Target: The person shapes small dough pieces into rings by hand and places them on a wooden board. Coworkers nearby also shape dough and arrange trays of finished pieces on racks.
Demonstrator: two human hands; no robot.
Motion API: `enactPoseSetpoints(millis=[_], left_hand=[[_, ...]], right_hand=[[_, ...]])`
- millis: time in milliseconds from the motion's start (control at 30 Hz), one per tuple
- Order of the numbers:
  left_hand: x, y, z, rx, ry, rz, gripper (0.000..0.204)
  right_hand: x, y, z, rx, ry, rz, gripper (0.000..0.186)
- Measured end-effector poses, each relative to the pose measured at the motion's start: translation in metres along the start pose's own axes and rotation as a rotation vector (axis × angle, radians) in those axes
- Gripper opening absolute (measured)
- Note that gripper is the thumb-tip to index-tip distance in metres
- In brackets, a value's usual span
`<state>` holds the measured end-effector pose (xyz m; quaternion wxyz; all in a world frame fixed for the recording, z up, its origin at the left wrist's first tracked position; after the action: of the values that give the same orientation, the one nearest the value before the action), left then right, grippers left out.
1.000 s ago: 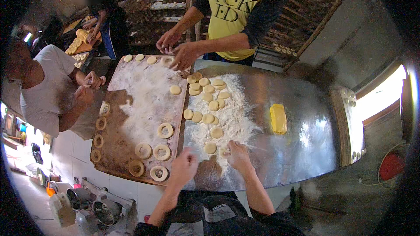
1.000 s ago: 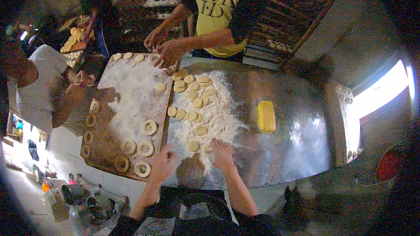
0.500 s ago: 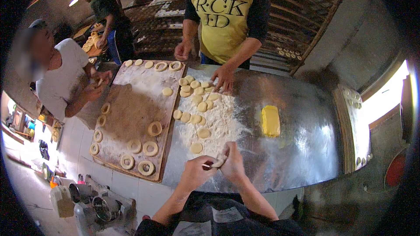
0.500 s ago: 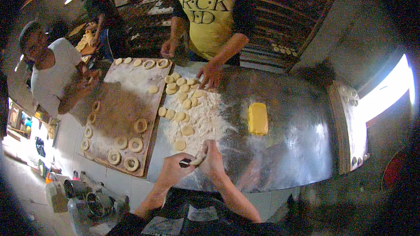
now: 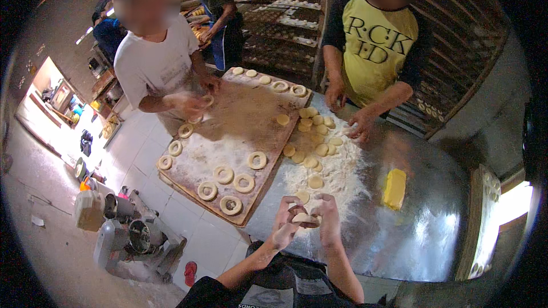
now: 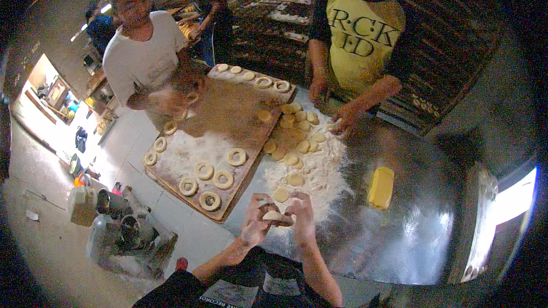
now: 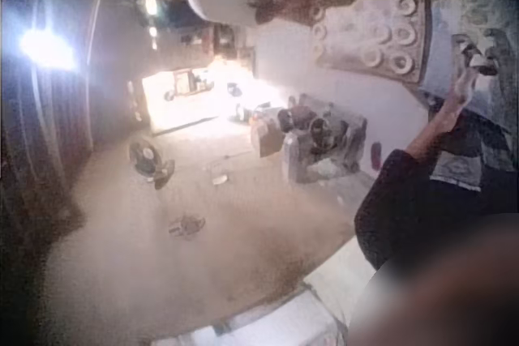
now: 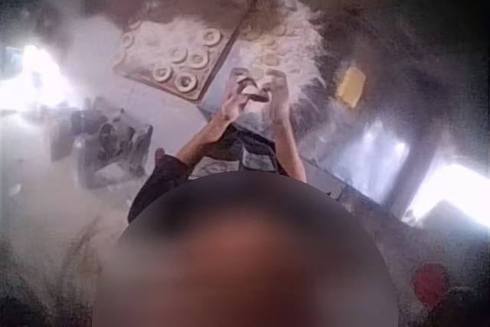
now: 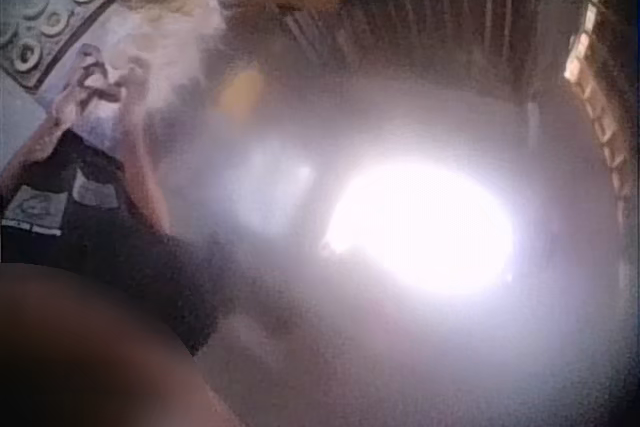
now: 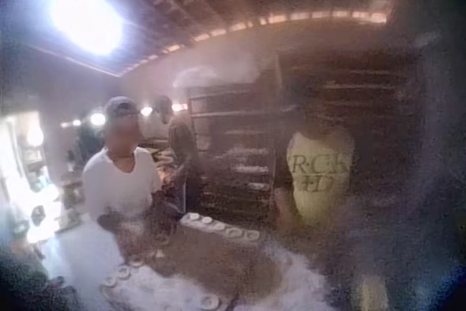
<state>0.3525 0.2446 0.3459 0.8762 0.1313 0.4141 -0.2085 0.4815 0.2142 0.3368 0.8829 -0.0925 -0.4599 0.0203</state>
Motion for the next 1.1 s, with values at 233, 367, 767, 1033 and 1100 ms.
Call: enactPoseSetpoints(millis=[233, 367, 767, 1033, 1100], left_hand=[[-0.043, 0.008, -0.038, -0.156, 1.151, 0.299, 0.023], [-0.067, 0.019, -0.082, -0.311, 0.816, 0.216, 0.015], [-0.111, 0.063, -0.183, -0.007, 1.216, 0.244, 0.030], [-0.124, 0.087, -0.208, -0.104, 1.324, 0.480, 0.020], [-0.116, 0.095, -0.222, -0.026, 1.109, 0.247, 0.018]], right_hand=[[-0.036, 0.044, 0.053, 0.132, -0.509, -0.121, 0.065], [-0.053, 0.068, 0.074, 0.280, -0.214, -0.171, 0.077], [-0.129, 0.149, 0.110, 0.085, -0.543, -0.258, 0.069], [-0.118, 0.172, 0.145, -0.196, -0.420, -0.267, 0.059], [-0.128, 0.178, 0.132, -0.357, 0.081, -0.017, 0.058]])
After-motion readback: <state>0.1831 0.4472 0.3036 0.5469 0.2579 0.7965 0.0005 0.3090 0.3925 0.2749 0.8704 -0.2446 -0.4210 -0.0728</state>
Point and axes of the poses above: each hand's wrist, its own y-axis towards the middle knuckle, its own z-axis out of the palm, x = y × z, the point moved 5 cm from there along y, towards the middle knuckle, and after that the axes turned 6 degrees about -y, right-handed, at the moved point
